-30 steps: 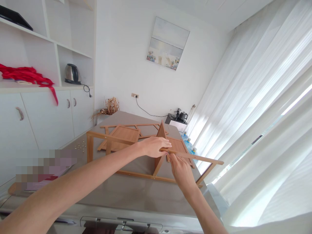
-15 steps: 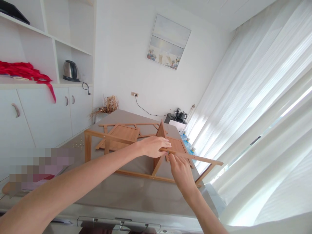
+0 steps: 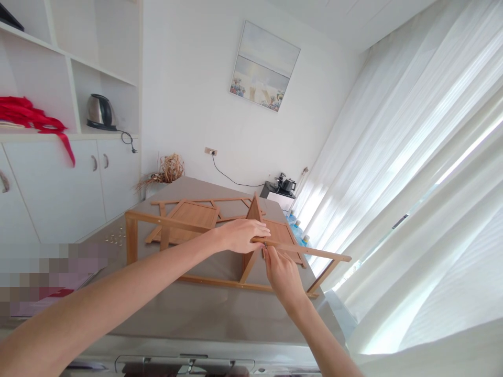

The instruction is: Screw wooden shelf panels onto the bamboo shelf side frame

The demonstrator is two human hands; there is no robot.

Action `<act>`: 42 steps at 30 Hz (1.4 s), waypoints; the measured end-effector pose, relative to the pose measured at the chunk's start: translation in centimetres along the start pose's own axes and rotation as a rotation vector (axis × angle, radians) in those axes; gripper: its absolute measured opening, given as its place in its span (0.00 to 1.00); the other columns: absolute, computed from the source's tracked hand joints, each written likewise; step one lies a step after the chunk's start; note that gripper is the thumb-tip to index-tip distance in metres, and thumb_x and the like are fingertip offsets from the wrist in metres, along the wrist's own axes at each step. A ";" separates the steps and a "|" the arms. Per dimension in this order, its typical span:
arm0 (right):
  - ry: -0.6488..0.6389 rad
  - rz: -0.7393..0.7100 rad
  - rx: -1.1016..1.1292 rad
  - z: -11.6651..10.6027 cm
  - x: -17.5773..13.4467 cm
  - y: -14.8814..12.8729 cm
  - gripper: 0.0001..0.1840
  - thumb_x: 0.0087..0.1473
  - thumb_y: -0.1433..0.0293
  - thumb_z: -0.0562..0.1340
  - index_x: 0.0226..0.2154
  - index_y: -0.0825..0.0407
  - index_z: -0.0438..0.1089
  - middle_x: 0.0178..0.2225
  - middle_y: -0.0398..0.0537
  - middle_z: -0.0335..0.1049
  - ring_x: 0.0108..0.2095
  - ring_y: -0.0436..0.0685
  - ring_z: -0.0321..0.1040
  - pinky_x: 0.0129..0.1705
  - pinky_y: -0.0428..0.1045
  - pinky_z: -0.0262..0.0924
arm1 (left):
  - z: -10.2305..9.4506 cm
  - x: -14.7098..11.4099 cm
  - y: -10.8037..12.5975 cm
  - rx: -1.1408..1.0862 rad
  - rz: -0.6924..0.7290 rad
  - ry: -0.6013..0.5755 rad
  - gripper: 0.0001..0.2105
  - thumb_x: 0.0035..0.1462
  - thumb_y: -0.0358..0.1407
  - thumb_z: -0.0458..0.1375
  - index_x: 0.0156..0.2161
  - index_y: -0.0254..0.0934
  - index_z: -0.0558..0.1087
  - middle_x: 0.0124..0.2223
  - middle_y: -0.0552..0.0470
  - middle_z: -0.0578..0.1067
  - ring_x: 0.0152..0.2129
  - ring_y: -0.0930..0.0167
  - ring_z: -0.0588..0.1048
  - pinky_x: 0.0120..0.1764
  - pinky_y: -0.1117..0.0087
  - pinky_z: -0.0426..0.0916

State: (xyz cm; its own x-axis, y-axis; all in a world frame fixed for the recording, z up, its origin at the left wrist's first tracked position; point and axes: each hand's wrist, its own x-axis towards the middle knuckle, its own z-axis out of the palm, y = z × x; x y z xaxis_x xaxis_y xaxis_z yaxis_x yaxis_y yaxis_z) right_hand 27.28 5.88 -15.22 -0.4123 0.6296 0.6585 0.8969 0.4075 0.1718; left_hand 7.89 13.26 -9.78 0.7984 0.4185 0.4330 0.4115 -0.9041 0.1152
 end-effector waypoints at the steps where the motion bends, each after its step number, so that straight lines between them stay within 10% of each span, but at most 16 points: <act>1: 0.000 -0.005 0.003 0.0 0.0 0.1 0.14 0.66 0.73 0.50 0.27 0.50 0.59 0.21 0.41 0.63 0.21 0.51 0.58 0.26 0.47 0.45 | 0.0 0.0 -0.1 -0.002 0.000 0.001 0.18 0.63 0.40 0.53 0.56 0.42 0.71 0.60 0.53 0.71 0.60 0.69 0.65 0.58 0.70 0.60; 12: 0.097 -0.124 0.035 0.7 -0.3 0.9 0.12 0.66 0.71 0.52 0.30 0.51 0.64 0.25 0.44 0.67 0.25 0.52 0.63 0.31 0.49 0.50 | -0.6 0.3 0.4 -0.026 0.012 -0.014 0.18 0.59 0.40 0.57 0.53 0.38 0.73 0.57 0.47 0.73 0.58 0.65 0.67 0.60 0.67 0.60; 23: 0.223 -0.202 0.118 1.9 -0.6 1.8 0.13 0.64 0.73 0.54 0.27 0.52 0.64 0.23 0.44 0.64 0.25 0.52 0.60 0.32 0.49 0.51 | -3.2 2.5 -0.7 -0.154 -0.060 -0.370 0.25 0.57 0.40 0.58 0.59 0.36 0.69 0.63 0.48 0.66 0.61 0.64 0.63 0.63 0.63 0.55; 30: 0.360 -0.091 0.293 1.0 -1.4 2.8 0.08 0.62 0.73 0.56 0.43 0.52 0.67 0.39 0.52 0.72 0.38 0.56 0.68 0.40 0.51 0.61 | -10.9 1.9 -0.7 -0.288 -0.182 -0.302 0.26 0.60 0.47 0.55 0.62 0.44 0.65 0.65 0.53 0.64 0.60 0.66 0.65 0.58 0.68 0.62; 37: 0.383 -0.038 0.445 1.1 0.3 0.5 0.10 0.62 0.74 0.54 0.45 0.50 0.66 0.54 0.55 0.67 0.55 0.62 0.64 0.53 0.59 0.61 | -20.5 -7.8 -9.5 -0.208 -0.624 -0.005 0.28 0.58 0.49 0.57 0.59 0.36 0.68 0.53 0.47 0.77 0.47 0.68 0.75 0.54 0.66 0.65; 42: 0.559 0.068 0.593 2.7 -2.5 -2.0 0.12 0.59 0.76 0.55 0.43 0.50 0.68 0.44 0.54 0.72 0.45 0.59 0.71 0.43 0.52 0.67 | -18.6 -18.9 -18.0 -0.080 -0.915 -0.023 0.27 0.55 0.47 0.57 0.56 0.33 0.70 0.51 0.44 0.77 0.47 0.67 0.75 0.52 0.69 0.66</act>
State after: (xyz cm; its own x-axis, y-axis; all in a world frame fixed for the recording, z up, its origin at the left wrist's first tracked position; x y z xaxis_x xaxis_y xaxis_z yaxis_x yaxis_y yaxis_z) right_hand 26.12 5.26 -19.20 -0.0786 0.3062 0.9487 0.6183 0.7615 -0.1945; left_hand -22.75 20.03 -3.38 0.1856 0.9747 0.1247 0.8565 -0.2226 0.4656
